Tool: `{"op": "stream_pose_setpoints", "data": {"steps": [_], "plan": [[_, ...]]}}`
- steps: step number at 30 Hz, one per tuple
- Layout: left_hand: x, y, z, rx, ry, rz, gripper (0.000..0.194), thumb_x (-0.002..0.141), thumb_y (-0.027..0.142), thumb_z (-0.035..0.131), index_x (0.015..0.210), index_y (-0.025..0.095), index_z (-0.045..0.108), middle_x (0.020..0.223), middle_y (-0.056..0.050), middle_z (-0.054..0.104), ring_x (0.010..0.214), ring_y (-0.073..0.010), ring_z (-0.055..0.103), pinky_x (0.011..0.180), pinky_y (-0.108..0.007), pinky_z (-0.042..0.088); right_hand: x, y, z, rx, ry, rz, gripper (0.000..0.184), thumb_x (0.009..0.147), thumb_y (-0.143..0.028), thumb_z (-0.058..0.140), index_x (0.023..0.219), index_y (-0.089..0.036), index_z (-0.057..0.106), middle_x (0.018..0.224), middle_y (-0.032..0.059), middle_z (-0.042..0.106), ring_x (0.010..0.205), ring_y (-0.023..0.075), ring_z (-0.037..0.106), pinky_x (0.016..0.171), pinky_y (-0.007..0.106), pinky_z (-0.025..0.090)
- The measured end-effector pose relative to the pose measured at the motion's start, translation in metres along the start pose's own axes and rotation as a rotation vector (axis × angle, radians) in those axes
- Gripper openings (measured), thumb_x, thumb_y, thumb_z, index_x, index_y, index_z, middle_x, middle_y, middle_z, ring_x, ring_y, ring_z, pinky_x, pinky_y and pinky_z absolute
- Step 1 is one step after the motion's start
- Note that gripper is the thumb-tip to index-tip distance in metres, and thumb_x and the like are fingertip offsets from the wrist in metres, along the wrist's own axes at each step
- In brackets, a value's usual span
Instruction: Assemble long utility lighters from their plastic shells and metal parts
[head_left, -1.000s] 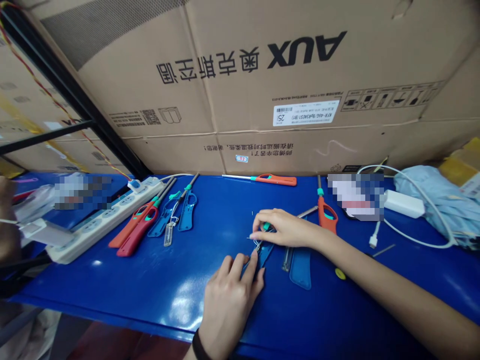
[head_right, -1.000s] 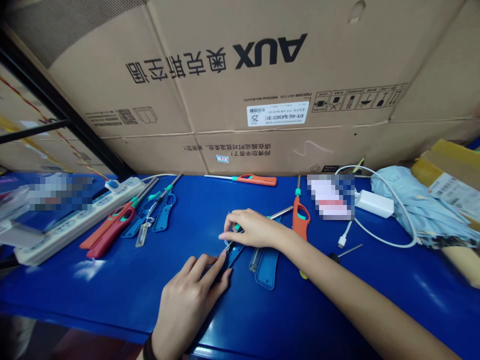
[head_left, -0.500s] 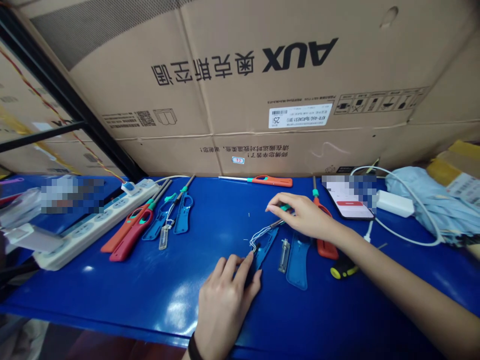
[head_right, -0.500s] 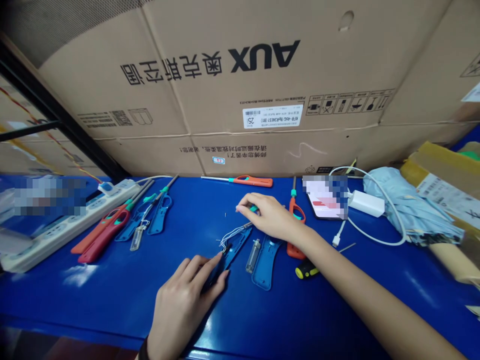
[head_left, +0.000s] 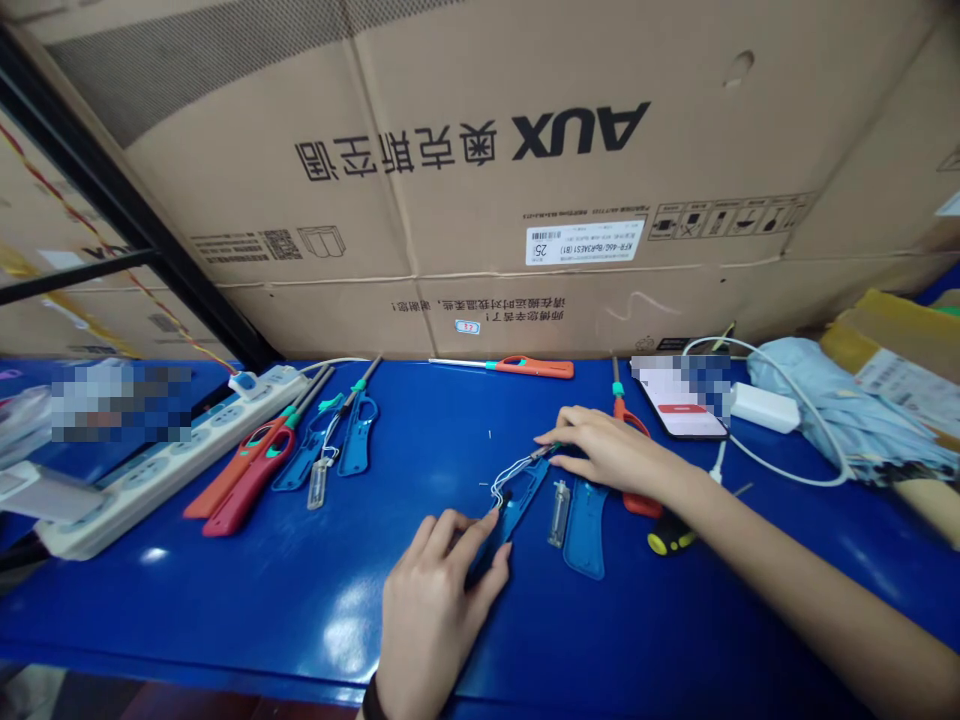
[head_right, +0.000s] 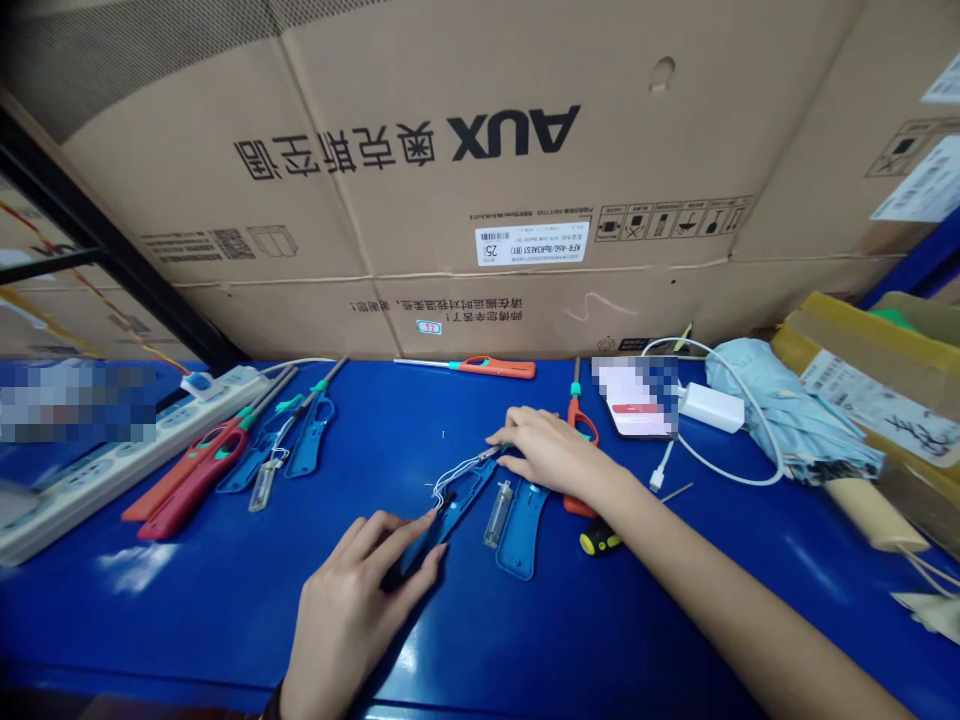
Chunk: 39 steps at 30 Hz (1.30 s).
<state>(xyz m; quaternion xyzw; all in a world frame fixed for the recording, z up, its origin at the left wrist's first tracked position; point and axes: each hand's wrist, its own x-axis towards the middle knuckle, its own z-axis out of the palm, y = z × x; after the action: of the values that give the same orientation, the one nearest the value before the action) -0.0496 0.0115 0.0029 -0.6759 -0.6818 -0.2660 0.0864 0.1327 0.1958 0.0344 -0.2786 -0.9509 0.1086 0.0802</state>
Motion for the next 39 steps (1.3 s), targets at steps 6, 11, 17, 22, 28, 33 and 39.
{"op": "stream_pose_setpoints", "data": {"steps": [6,11,17,22,28,33,39], "plan": [[0.000,-0.015,-0.011,-0.181,-0.143,-0.029,0.027,0.084,0.033,0.058,0.111,0.032,0.062,0.091,0.000,0.062,0.082,-0.0171,0.058,0.074,-0.031,0.049,0.014,-0.013,-0.001,-0.113,0.027,-0.128,0.009,0.086,-0.022,0.058,0.090,-0.020,0.066,0.090,0.0048,0.060,0.086,0.0199,0.057,0.079,0.034,0.043],[-0.008,-0.028,-0.021,-0.263,-0.225,-0.022,0.029,0.084,0.035,0.059,0.113,0.034,0.060,0.095,0.000,0.062,0.086,-0.0173,0.059,0.074,-0.031,0.051,0.018,-0.024,-0.007,-0.133,0.059,-0.197,0.004,0.085,-0.022,0.060,0.087,-0.019,0.063,0.089,0.0033,0.061,0.085,0.0186,0.056,0.078,0.033,0.039],[-0.016,-0.026,-0.020,-0.272,-0.169,-0.108,0.030,0.082,0.035,0.060,0.112,0.031,0.058,0.101,-0.001,0.063,0.091,-0.0175,0.062,0.077,-0.030,0.053,0.012,-0.037,-0.005,-0.097,0.098,-0.212,0.001,0.083,-0.018,0.058,0.084,-0.018,0.058,0.085,0.0017,0.061,0.079,0.0167,0.053,0.074,0.030,0.036],[-0.017,-0.025,-0.014,-0.215,-0.088,-0.050,0.033,0.084,0.033,0.059,0.116,0.027,0.056,0.101,-0.003,0.063,0.092,-0.0192,0.060,0.078,-0.032,0.052,0.003,-0.043,-0.007,-0.059,0.142,-0.158,0.004,0.083,-0.015,0.055,0.083,-0.019,0.055,0.082,0.0010,0.059,0.075,0.0155,0.051,0.073,0.029,0.034],[-0.013,-0.021,-0.013,-0.142,-0.063,0.018,0.027,0.084,0.033,0.059,0.109,0.024,0.060,0.096,-0.005,0.059,0.087,-0.0202,0.057,0.073,-0.034,0.051,-0.002,-0.039,0.002,-0.071,0.151,-0.181,0.006,0.087,-0.018,0.051,0.085,-0.020,0.057,0.083,0.0012,0.060,0.075,0.0158,0.052,0.072,0.029,0.034],[-0.012,-0.021,-0.012,-0.163,-0.092,0.004,0.026,0.084,0.033,0.058,0.109,0.024,0.060,0.095,-0.005,0.058,0.086,-0.0197,0.056,0.074,-0.034,0.050,-0.005,-0.034,0.008,-0.082,0.158,-0.231,0.015,0.093,-0.027,0.047,0.091,-0.020,0.060,0.087,0.0014,0.063,0.078,0.0159,0.054,0.072,0.030,0.033],[-0.011,-0.021,-0.011,-0.175,-0.106,-0.038,0.028,0.084,0.036,0.058,0.110,0.025,0.061,0.085,-0.003,0.056,0.077,-0.0183,0.056,0.073,-0.034,0.050,-0.006,-0.034,0.005,-0.075,0.192,-0.260,0.020,0.095,-0.029,0.043,0.094,-0.020,0.061,0.088,0.0015,0.065,0.078,0.0153,0.054,0.072,0.030,0.032]]}}
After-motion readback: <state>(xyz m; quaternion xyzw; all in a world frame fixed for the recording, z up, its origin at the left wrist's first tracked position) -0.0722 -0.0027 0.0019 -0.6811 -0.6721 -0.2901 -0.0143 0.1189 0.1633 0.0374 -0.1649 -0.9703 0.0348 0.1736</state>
